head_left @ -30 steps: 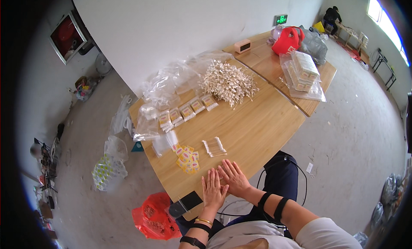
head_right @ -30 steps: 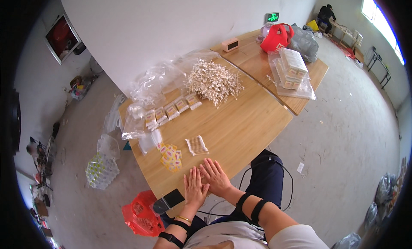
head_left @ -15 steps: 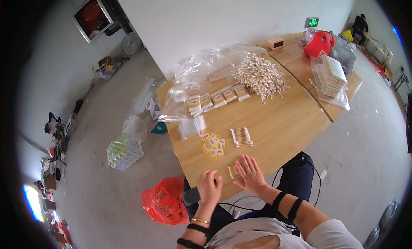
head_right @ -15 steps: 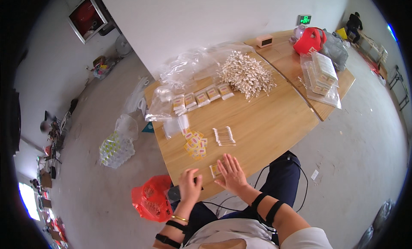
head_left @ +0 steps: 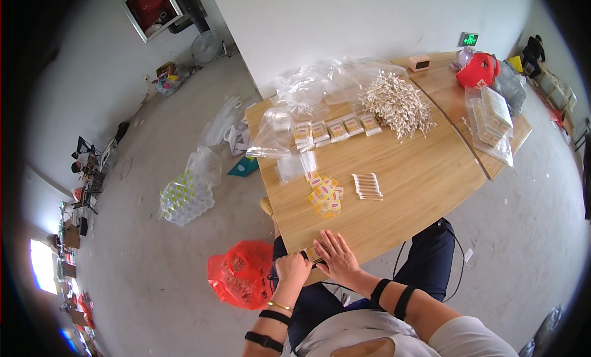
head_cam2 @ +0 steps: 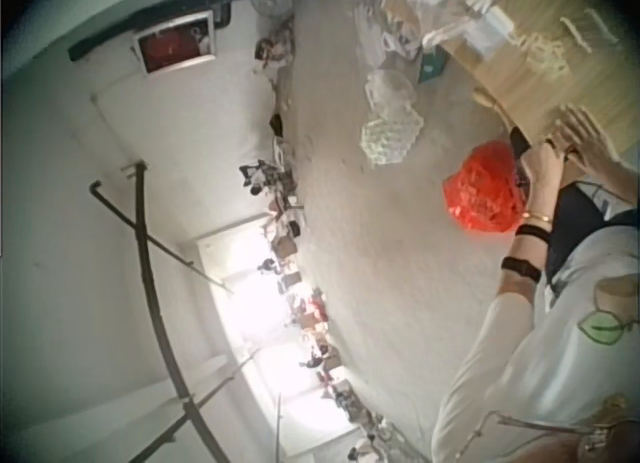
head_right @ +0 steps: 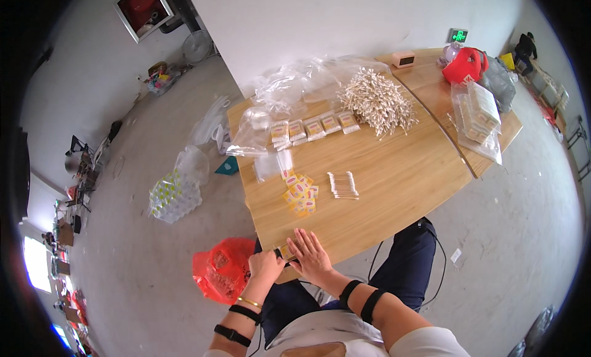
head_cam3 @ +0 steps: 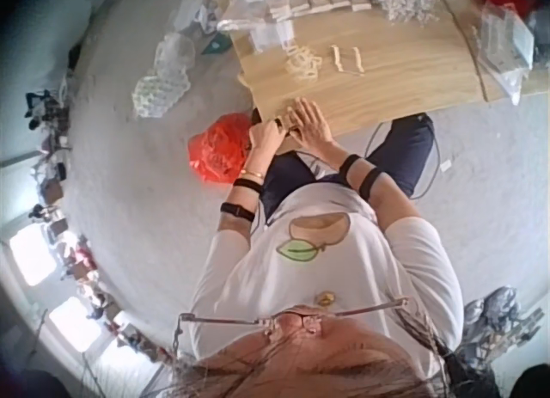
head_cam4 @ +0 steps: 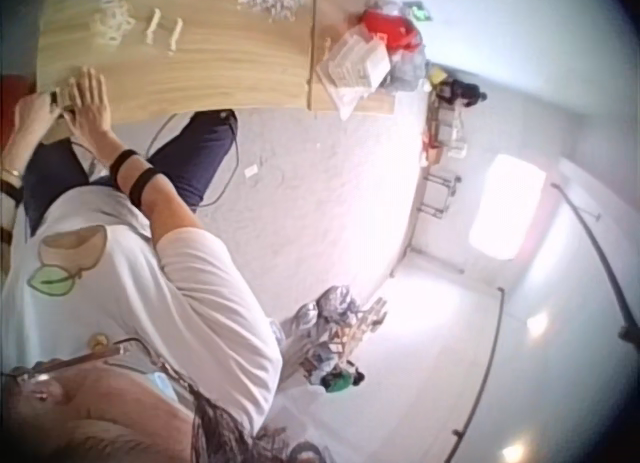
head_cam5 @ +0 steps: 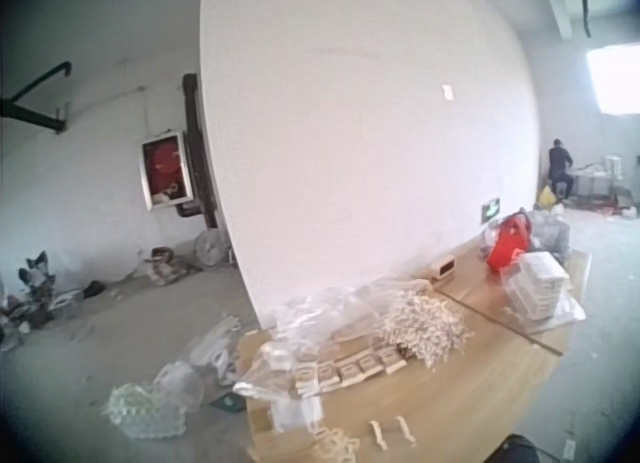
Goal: Picking up cotton swabs from a pile and placing them into plastic packaging bags.
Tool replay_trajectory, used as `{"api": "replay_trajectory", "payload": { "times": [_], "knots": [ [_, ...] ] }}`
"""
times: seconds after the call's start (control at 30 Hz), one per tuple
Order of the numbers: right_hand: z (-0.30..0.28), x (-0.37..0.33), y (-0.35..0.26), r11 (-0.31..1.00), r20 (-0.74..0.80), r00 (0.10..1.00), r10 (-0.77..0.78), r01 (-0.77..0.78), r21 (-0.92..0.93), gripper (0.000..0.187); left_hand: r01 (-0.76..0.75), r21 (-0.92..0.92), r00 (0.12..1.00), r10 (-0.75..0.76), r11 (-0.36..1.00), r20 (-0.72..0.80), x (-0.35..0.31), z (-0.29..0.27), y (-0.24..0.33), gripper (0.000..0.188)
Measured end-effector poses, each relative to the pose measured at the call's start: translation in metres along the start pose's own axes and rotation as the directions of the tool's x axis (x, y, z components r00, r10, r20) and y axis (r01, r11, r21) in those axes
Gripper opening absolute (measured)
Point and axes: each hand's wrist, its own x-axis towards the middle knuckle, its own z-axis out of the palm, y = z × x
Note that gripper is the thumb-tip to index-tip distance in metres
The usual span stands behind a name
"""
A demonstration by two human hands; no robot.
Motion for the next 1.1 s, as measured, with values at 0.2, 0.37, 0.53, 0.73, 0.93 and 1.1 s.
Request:
{"api": "replay_trajectory", "payload": {
  "times": [0.2,0.37,0.53,0.73,0.93,1.1],
  "knots": [
    [0.002,0.0,-0.009,1.0,-0.017,1.0,-0.005,0.005,0.011,0.071,0.014,-0.095,1.0,-0.013,0.995,0.006,0.008,0.008,-0.014,0.026],
    [0.003,0.0,-0.01,1.0,-0.01,1.0,-0.014,0.014,-0.001,0.072,0.05,-0.556,0.994,-0.097,0.83,-0.056,-0.005,0.027,-0.032,0.023],
    [0.01,0.002,-0.018,0.999,-0.037,0.999,-0.037,0.039,0.036,0.076,0.01,-0.589,0.981,-0.121,0.808,-0.15,-0.008,0.031,-0.028,0.021],
    [0.007,0.009,-0.03,0.997,-0.039,0.999,-0.029,0.032,0.068,0.086,-0.066,-0.502,0.961,-0.08,0.863,-0.264,-0.009,0.024,-0.032,0.019],
    [-0.01,0.016,-0.018,0.993,0.028,0.993,-0.115,0.115,0.031,0.093,-0.069,-0.489,0.651,-0.332,0.87,-0.683,-0.016,0.075,-0.063,0.029],
    [-0.006,0.016,0.001,0.986,0.089,0.984,-0.153,0.158,-0.046,0.097,0.096,-0.872,0.797,-0.562,0.48,-0.221,-0.016,0.095,-0.055,0.048]
  ]
}}
